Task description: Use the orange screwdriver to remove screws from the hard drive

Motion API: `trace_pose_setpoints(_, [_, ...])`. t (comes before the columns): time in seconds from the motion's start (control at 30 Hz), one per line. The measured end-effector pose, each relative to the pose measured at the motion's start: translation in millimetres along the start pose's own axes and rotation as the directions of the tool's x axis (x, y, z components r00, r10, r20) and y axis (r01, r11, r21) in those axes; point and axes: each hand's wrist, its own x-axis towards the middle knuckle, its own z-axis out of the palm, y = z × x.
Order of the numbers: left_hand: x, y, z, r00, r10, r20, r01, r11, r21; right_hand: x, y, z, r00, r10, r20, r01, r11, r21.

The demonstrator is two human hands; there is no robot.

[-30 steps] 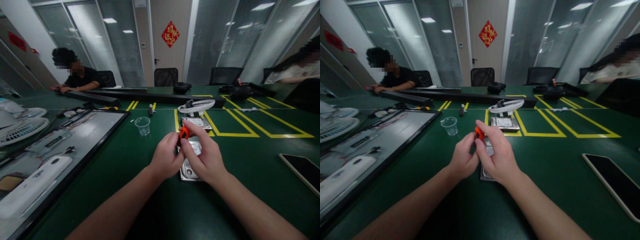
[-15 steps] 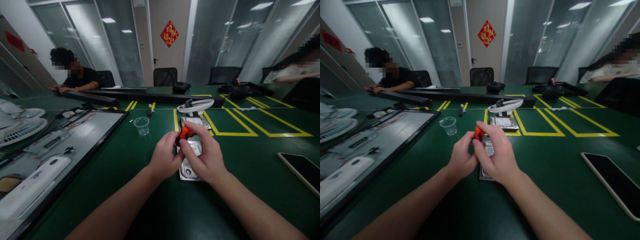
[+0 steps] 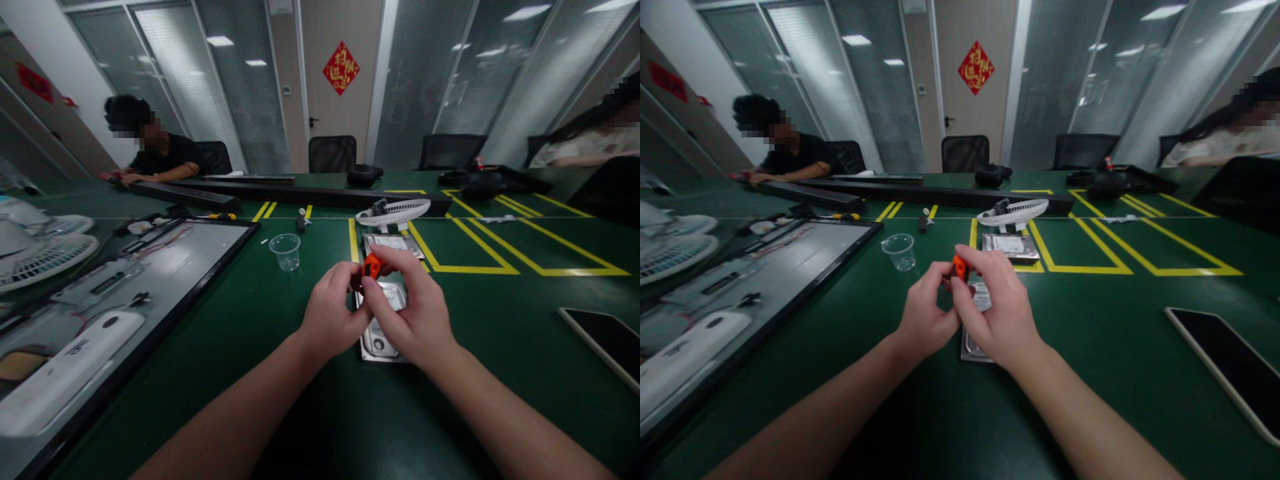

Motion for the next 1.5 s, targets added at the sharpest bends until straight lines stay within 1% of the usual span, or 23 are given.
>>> trace_pose_setpoints(0.17, [1.2, 0.7, -1.7, 0.999, 0.004, 0.052, -0.003, 1.0, -0.019, -0.4, 0.8, -0.9, 1.0, 0.009, 0.005, -0.009, 1.0, 0.003])
trace_pose_setpoints(0.3, [1.7, 0.0, -1.8, 0.997, 0.021, 0.07, -0.019, 1.0, -0.018, -2.2, 0.9, -0.7, 1.0, 0.007, 0.03, -0.008, 1.0, 0.023])
trace_pose_setpoints(0.5, [1.5, -0.6, 0.0, 0.999, 0.026, 0.046, -0.027, 1.0, 0.009, -2.9, 1.1, 0.0, 0.999, 0.025, 0.027, -0.025, 1.0, 0.014])
trace_pose_setpoints(0.67, [1.9, 0.5, -0.1, 0.999, 0.002, 0.046, -0.004, 0.999, 0.032, -0.9, 0.8, 0.3, 1.0, 0.02, 0.01, -0.02, 1.0, -0.002])
trace_pose_setpoints(0.97, [1.5, -3.4, 0.0, 0.997, 0.048, 0.066, -0.052, 0.997, 0.061, 1.9, -0.4, 0.6, 1.0, -0.003, -0.004, 0.003, 1.0, -0.001])
trace_pose_setpoints(1.2, [1.5, -2.9, 0.5, 0.995, 0.043, 0.091, -0.044, 0.999, 0.018, 1.4, -3.5, -0.2, 0.998, 0.009, 0.066, -0.011, 1.0, 0.026])
trace_pose_setpoints(1.4, [2.1, -0.5, 0.8, 1.0, 0.013, 0.023, -0.014, 0.999, 0.048, 1.3, -0.5, -0.6, 0.999, -0.01, 0.034, 0.01, 1.0, 0.02])
trace_pose_setpoints(1.5, [3.1, 0.2, -0.2, 1.0, 0.014, 0.022, -0.015, 0.999, 0.042, 1.2, 0.4, -0.6, 1.0, -0.005, 0.017, 0.005, 1.0, 0.005])
